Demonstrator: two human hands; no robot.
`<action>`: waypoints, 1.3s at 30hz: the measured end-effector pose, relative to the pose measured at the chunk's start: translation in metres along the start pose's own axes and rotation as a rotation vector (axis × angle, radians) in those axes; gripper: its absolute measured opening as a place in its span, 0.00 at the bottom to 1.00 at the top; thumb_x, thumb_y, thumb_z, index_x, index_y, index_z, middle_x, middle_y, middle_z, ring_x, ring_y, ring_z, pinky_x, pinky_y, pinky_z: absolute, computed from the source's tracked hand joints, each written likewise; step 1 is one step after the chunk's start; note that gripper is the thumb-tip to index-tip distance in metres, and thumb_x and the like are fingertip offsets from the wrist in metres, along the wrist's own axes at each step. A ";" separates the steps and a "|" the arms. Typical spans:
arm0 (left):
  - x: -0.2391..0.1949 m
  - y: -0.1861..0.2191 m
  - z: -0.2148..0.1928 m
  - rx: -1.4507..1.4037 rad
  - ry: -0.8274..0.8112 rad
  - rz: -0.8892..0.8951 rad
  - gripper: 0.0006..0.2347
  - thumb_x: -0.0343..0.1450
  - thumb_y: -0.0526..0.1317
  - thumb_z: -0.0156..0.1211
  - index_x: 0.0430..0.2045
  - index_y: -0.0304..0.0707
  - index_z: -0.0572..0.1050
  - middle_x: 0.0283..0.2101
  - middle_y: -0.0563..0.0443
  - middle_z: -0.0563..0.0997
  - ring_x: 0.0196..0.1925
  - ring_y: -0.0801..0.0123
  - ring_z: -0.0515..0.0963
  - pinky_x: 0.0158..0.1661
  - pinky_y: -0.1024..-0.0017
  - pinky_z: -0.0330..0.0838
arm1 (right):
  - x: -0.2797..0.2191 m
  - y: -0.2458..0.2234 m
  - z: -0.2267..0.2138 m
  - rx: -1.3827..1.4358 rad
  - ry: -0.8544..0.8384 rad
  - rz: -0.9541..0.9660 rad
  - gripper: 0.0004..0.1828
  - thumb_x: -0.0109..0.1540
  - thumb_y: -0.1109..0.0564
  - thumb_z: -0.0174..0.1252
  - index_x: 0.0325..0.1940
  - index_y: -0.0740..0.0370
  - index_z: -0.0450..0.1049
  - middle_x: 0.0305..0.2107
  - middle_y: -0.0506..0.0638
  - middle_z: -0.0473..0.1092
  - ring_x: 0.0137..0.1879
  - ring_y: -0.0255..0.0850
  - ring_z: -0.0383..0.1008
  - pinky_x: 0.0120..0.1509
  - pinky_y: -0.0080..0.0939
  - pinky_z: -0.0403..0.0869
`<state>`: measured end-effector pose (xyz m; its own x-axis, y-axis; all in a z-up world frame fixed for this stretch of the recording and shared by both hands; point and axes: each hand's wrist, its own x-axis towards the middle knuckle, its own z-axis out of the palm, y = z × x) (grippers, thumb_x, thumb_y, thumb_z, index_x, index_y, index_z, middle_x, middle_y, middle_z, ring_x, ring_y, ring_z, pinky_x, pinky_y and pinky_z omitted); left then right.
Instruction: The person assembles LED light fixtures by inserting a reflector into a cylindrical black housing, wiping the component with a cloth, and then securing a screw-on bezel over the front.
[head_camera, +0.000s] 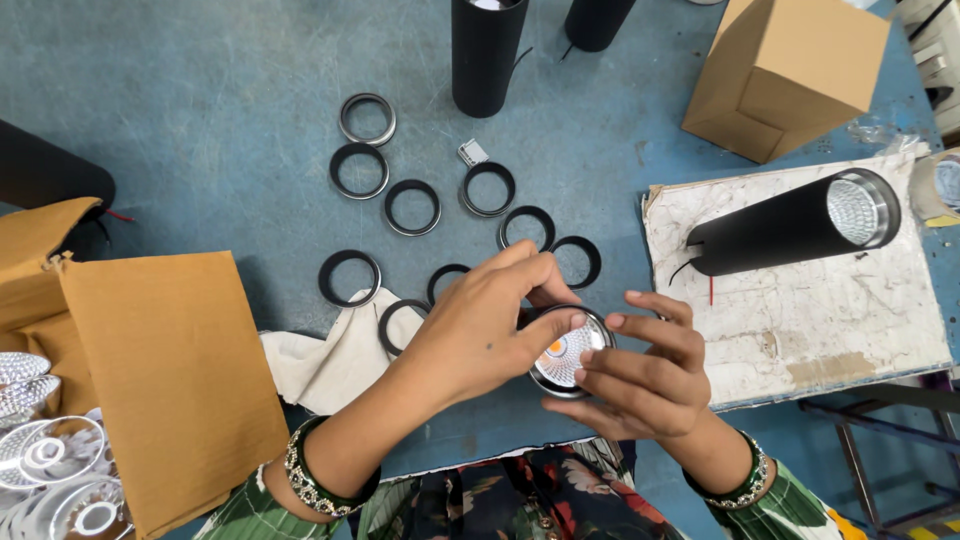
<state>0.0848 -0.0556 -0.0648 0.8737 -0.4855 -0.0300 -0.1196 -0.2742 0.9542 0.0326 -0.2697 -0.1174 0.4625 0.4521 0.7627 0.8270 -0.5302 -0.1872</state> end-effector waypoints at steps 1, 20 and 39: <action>0.000 0.001 -0.001 0.022 -0.010 0.004 0.09 0.67 0.42 0.66 0.30 0.36 0.77 0.33 0.51 0.76 0.35 0.65 0.83 0.37 0.68 0.75 | 0.000 0.001 0.001 0.018 0.005 -0.009 0.21 0.51 0.41 0.80 0.34 0.52 0.77 0.38 0.39 0.71 0.56 0.44 0.68 0.62 0.58 0.74; 0.002 -0.003 -0.003 0.022 -0.041 0.009 0.10 0.68 0.43 0.66 0.31 0.36 0.76 0.33 0.51 0.75 0.36 0.67 0.83 0.37 0.68 0.74 | -0.006 0.006 0.014 0.117 0.088 0.040 0.21 0.48 0.42 0.79 0.31 0.53 0.76 0.36 0.42 0.69 0.54 0.48 0.69 0.63 0.65 0.71; -0.066 -0.013 -0.041 0.431 0.136 -0.130 0.22 0.64 0.50 0.68 0.49 0.40 0.75 0.48 0.47 0.77 0.50 0.59 0.78 0.45 0.63 0.74 | -0.013 0.004 0.005 0.070 0.070 0.158 0.39 0.47 0.36 0.80 0.48 0.52 0.64 0.47 0.49 0.63 0.63 0.47 0.67 0.71 0.63 0.72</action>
<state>0.0483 0.0140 -0.0628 0.9448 -0.3192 -0.0741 -0.1650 -0.6588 0.7340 0.0315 -0.2740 -0.1313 0.5672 0.3151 0.7609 0.7672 -0.5381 -0.3490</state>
